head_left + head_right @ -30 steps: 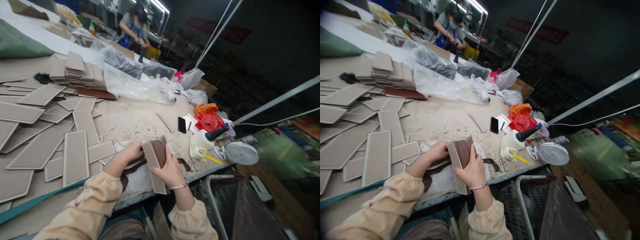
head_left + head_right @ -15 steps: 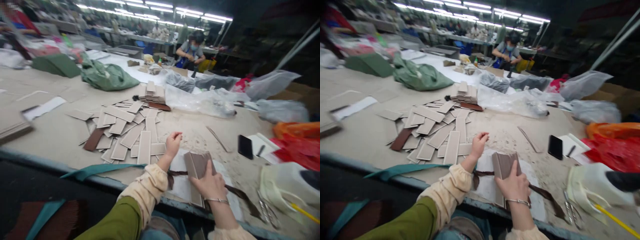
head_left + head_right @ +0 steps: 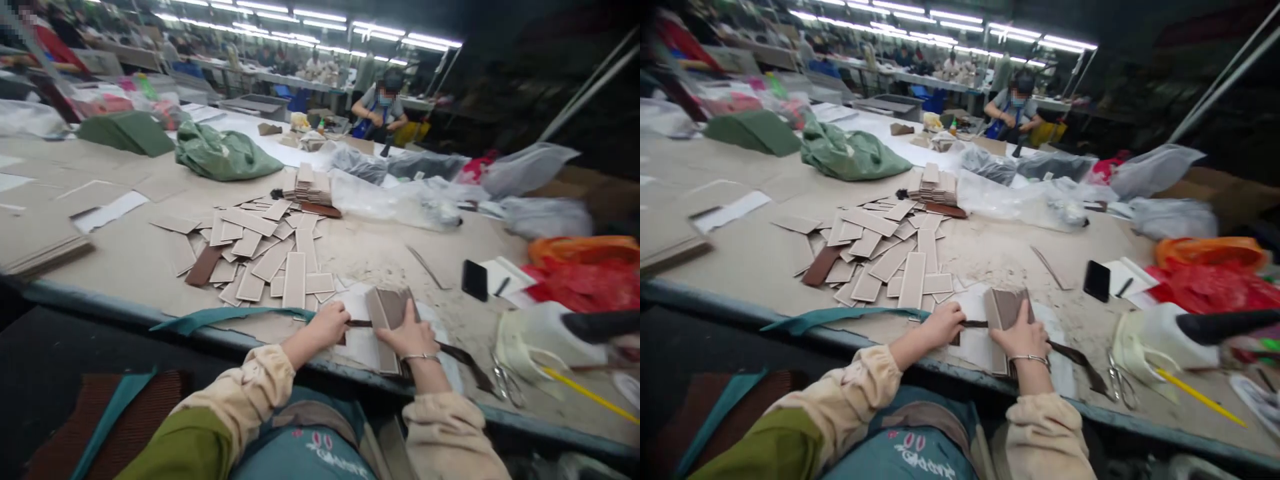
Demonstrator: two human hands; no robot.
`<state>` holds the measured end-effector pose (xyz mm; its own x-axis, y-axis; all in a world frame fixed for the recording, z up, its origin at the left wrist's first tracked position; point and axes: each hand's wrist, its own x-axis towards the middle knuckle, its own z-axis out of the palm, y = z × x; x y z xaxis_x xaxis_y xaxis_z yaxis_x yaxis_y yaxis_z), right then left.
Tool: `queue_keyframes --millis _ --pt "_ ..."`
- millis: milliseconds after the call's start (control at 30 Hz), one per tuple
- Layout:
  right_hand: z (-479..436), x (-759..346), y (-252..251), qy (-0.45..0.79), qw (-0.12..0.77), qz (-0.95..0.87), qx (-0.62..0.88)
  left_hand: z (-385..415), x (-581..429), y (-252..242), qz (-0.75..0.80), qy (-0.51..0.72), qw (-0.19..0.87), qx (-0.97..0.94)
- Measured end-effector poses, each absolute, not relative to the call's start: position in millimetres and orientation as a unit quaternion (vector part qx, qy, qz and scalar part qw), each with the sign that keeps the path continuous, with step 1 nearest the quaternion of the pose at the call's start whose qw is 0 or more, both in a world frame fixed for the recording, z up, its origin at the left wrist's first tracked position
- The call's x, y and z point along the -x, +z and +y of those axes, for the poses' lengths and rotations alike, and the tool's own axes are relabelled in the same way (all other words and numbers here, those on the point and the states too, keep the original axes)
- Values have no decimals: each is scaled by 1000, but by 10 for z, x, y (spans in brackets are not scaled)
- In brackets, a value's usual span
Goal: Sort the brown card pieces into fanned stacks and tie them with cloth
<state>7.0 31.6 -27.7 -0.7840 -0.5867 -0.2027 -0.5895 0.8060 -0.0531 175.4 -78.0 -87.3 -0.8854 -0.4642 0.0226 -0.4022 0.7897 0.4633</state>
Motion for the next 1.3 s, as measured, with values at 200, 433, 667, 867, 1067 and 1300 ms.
queue_keyframes --millis 200,433,667,867,1067,1300 --pt "419 134 -80 -11 124 950 286 -672 -1362 -1007 -938 -230 83 -246" --pt "655 411 395 -69 74 953 286 -470 -521 -955 -933 -240 76 -257" --pt "571 192 456 -130 94 942 296 -816 -794 -913 -926 -208 86 -304" --pt "298 -45 137 -104 136 931 323 -919 -1343 -901 -927 -181 117 -308" --pt "27 -162 -171 26 158 934 319 -909 -1541 -1032 -928 -197 138 -285" --pt "129 123 -438 33 119 951 282 -664 -1158 -1053 -906 -218 241 -271"
